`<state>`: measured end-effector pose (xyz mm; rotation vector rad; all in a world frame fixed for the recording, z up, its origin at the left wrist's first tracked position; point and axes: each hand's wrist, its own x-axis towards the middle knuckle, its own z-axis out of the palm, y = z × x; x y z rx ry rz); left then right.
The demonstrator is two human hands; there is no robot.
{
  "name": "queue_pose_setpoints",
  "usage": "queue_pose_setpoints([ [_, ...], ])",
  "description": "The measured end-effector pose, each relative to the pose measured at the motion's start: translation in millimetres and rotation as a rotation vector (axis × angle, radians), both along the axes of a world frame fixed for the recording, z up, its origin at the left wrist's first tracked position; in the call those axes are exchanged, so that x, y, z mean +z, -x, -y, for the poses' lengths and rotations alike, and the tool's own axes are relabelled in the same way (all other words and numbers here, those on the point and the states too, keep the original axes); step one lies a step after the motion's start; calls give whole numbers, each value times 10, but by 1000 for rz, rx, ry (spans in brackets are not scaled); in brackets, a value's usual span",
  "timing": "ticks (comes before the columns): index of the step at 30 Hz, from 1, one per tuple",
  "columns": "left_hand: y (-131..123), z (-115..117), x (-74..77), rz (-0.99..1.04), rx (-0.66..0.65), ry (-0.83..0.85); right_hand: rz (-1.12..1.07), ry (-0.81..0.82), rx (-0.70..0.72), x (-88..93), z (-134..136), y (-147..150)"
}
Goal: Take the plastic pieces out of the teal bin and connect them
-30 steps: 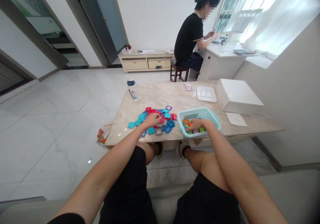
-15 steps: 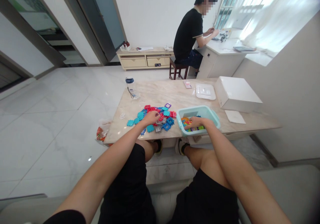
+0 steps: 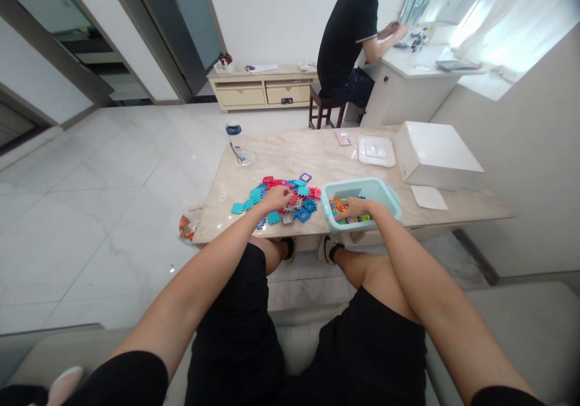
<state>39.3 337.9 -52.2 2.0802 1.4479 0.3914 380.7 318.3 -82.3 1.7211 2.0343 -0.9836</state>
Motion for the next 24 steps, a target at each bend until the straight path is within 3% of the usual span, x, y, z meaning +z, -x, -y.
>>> queue_pose_setpoints([
  [10,-27,-29,-16,-28,1,5,-70,-21,-51,-9,39,-20],
  [17,-28,0,61,-22,40,16,-117,-26,-58,4,43,-21],
  [24,-479,-4,37,15,111,106,-74,-39,-159,-4,47,102],
])
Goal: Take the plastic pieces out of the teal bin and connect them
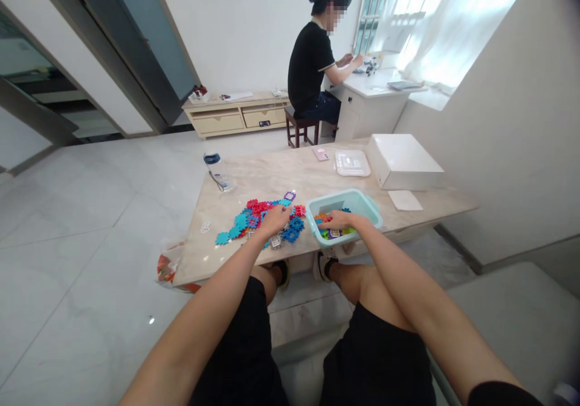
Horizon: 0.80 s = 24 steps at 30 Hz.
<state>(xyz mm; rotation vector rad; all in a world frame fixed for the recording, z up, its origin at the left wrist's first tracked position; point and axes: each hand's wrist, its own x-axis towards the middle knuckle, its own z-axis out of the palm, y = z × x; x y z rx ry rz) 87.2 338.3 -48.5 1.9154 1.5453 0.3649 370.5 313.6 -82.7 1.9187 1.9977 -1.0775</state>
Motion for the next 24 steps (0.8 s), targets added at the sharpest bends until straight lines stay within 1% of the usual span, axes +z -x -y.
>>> queue_pose_setpoints([
  [5,-425,126,-73,85,0,224,58,-73,20,-126,-18,84],
  [9,-592,215,-65,174,-8,314,86,-111,62,-161,-11,133],
  [16,-623,234,-42,272,3,371,95,-139,79,-135,31,176],
  [24,-583,269,23,387,75,508,56,-95,69,-79,48,195],
])
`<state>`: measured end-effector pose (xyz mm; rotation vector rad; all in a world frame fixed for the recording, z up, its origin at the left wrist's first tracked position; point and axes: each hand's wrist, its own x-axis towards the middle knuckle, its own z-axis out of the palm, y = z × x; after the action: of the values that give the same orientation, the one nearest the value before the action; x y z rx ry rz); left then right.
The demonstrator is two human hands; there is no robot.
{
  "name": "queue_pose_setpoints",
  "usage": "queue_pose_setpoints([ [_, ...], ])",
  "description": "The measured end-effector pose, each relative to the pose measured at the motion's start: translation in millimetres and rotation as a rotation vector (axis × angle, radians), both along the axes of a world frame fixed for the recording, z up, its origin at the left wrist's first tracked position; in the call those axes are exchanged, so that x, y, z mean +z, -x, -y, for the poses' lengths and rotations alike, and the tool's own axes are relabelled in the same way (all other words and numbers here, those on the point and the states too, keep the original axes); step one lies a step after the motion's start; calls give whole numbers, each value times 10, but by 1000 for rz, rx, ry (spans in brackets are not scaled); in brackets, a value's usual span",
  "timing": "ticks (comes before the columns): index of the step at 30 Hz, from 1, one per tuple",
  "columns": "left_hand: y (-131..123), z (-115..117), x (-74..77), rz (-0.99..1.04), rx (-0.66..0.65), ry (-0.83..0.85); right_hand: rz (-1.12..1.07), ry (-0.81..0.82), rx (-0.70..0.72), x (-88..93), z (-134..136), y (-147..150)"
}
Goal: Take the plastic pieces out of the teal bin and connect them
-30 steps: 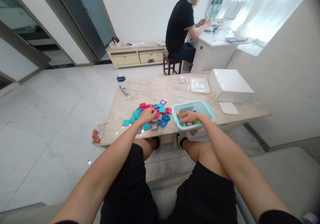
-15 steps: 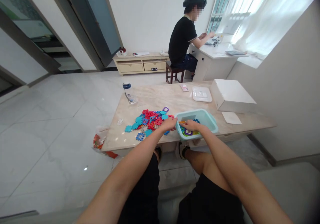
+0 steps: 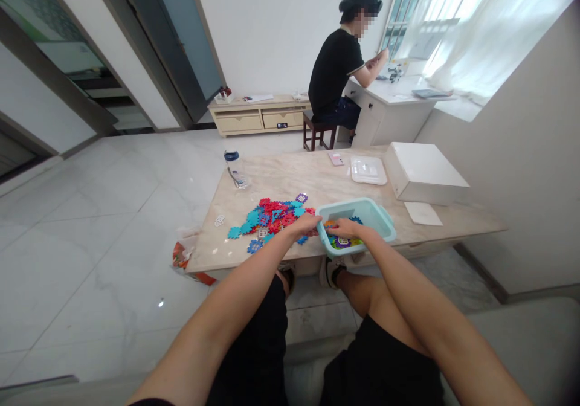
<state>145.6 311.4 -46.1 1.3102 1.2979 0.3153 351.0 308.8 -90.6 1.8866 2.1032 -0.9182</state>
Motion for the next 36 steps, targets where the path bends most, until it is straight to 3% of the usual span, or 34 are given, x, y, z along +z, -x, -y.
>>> queue_pose_setpoints([
  [11,-57,-67,-16,55,138,48,-135,56,-43,312,98,41],
  [20,-28,-108,-104,86,165,12,-309,-39,-178,71,12,-16],
  [28,-1,-101,-80,111,160,-5,-568,-165,-462,142,-41,-131],
  [36,13,-182,-118,98,137,-40,-950,-237,-940,191,-113,-264],
])
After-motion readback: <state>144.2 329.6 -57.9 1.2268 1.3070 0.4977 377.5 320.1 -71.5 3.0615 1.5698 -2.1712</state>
